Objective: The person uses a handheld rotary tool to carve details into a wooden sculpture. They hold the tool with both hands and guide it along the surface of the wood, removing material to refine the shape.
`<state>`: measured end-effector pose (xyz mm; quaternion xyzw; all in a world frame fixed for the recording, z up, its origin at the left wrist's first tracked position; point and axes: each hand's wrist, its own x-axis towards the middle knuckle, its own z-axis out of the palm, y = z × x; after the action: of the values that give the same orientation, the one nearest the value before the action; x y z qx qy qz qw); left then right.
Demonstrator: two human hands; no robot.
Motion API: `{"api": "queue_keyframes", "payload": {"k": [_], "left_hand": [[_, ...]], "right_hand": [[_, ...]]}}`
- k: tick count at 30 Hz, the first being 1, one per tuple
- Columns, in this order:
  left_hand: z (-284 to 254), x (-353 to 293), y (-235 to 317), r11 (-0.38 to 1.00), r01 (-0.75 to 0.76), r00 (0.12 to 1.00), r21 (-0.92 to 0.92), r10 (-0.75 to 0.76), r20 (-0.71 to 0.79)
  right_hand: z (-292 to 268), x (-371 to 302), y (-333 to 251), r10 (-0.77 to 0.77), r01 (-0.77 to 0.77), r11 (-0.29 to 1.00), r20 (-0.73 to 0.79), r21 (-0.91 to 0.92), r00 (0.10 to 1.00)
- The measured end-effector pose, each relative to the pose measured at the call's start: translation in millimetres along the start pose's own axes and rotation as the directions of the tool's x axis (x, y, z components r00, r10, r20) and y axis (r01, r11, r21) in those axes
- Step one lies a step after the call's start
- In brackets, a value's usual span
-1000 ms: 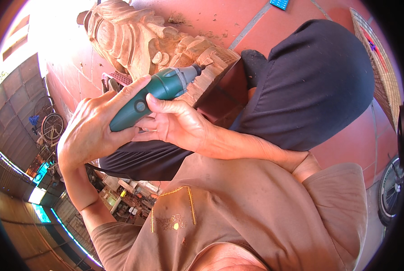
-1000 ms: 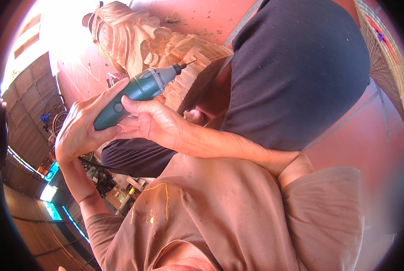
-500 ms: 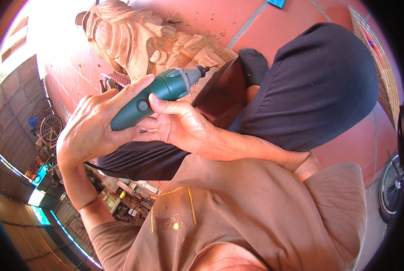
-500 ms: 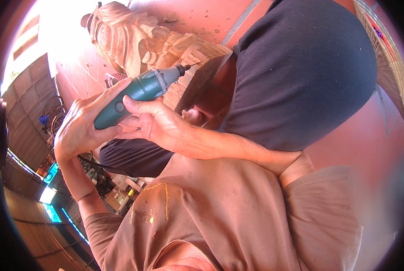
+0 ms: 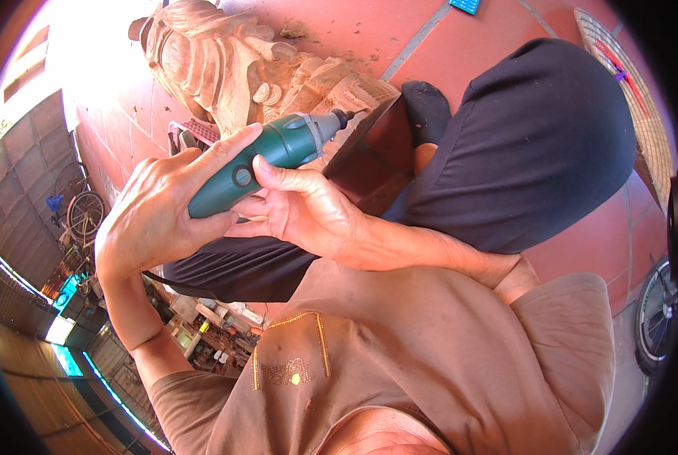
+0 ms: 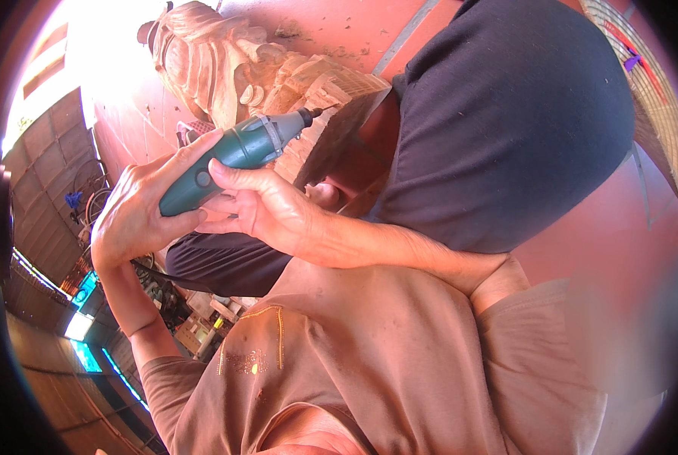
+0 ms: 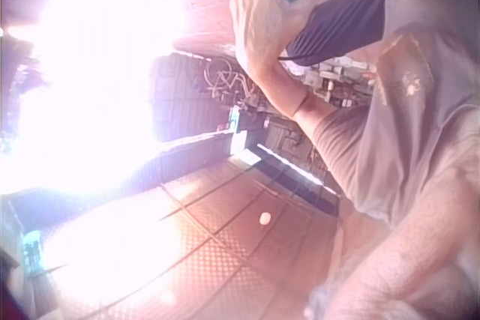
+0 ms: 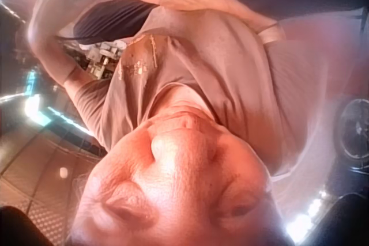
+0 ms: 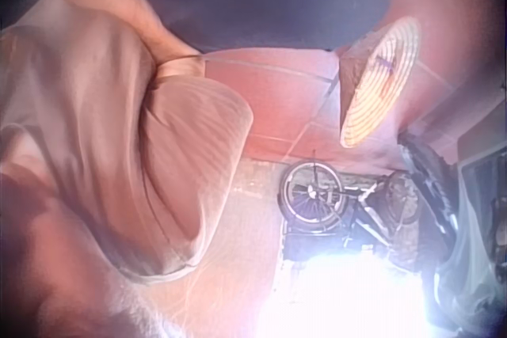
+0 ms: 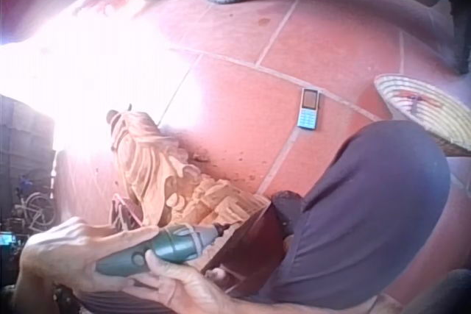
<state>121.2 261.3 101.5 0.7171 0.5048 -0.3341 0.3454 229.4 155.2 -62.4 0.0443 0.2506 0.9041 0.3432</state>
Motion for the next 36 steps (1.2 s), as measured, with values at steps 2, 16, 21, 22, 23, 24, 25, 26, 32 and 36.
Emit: {"api": "queue_keyframes", "payload": {"k": [2, 16, 21, 22, 23, 24, 25, 26, 32, 36], "left_hand": [[0, -2, -1, 1.0, 0.006, 1.0, 0.014, -0.006, -0.008], [9, -4, -14, 0.993, -0.113, 0.979, 0.02, 0.115, -0.169], [7, -5, -14, 0.994, -0.1, 0.98, 0.031, 0.104, -0.172], [8, -5, -14, 0.994, -0.102, 0.979, 0.031, 0.106, -0.176], [8, -5, -15, 0.994, -0.104, 0.978, 0.032, 0.108, -0.181], [7, -5, -15, 0.995, -0.099, 0.979, 0.032, 0.103, -0.178], [7, -5, -15, 0.995, -0.094, 0.98, 0.031, 0.098, -0.176], [7, -5, -15, 0.996, -0.089, 0.98, 0.031, 0.093, -0.174], [7, -5, -17, 0.996, -0.082, 0.979, 0.04, 0.088, -0.184], [9, -6, -16, 0.997, -0.07, 0.98, 0.035, 0.076, -0.187]], "right_hand": [[2, 1, 0, 0.0, 0.0, 1.0, -0.001, -0.005, 1.0], [-1, 12, -2, 0.025, -0.024, 1.0, -0.013, 0.018, 1.0], [0, 15, -3, 0.051, -0.05, 0.998, -0.019, 0.027, 0.999], [-1, 16, -3, 0.051, -0.051, 0.998, -0.013, 0.029, 0.999], [-2, 17, -3, 0.051, -0.051, 0.998, -0.008, 0.031, 0.999], [-3, 17, -3, 0.051, -0.051, 0.998, -0.003, 0.032, 0.999], [-3, 18, -3, 0.054, -0.054, 0.998, -0.003, 0.035, 0.999], [-3, 18, -3, 0.056, -0.056, 0.998, -0.004, 0.037, 0.998], [-4, 21, -4, 0.048, -0.048, 0.998, 0.004, 0.035, 0.999], [-3, 21, -4, 0.056, -0.056, 0.998, 0.004, 0.033, 0.998]]}}
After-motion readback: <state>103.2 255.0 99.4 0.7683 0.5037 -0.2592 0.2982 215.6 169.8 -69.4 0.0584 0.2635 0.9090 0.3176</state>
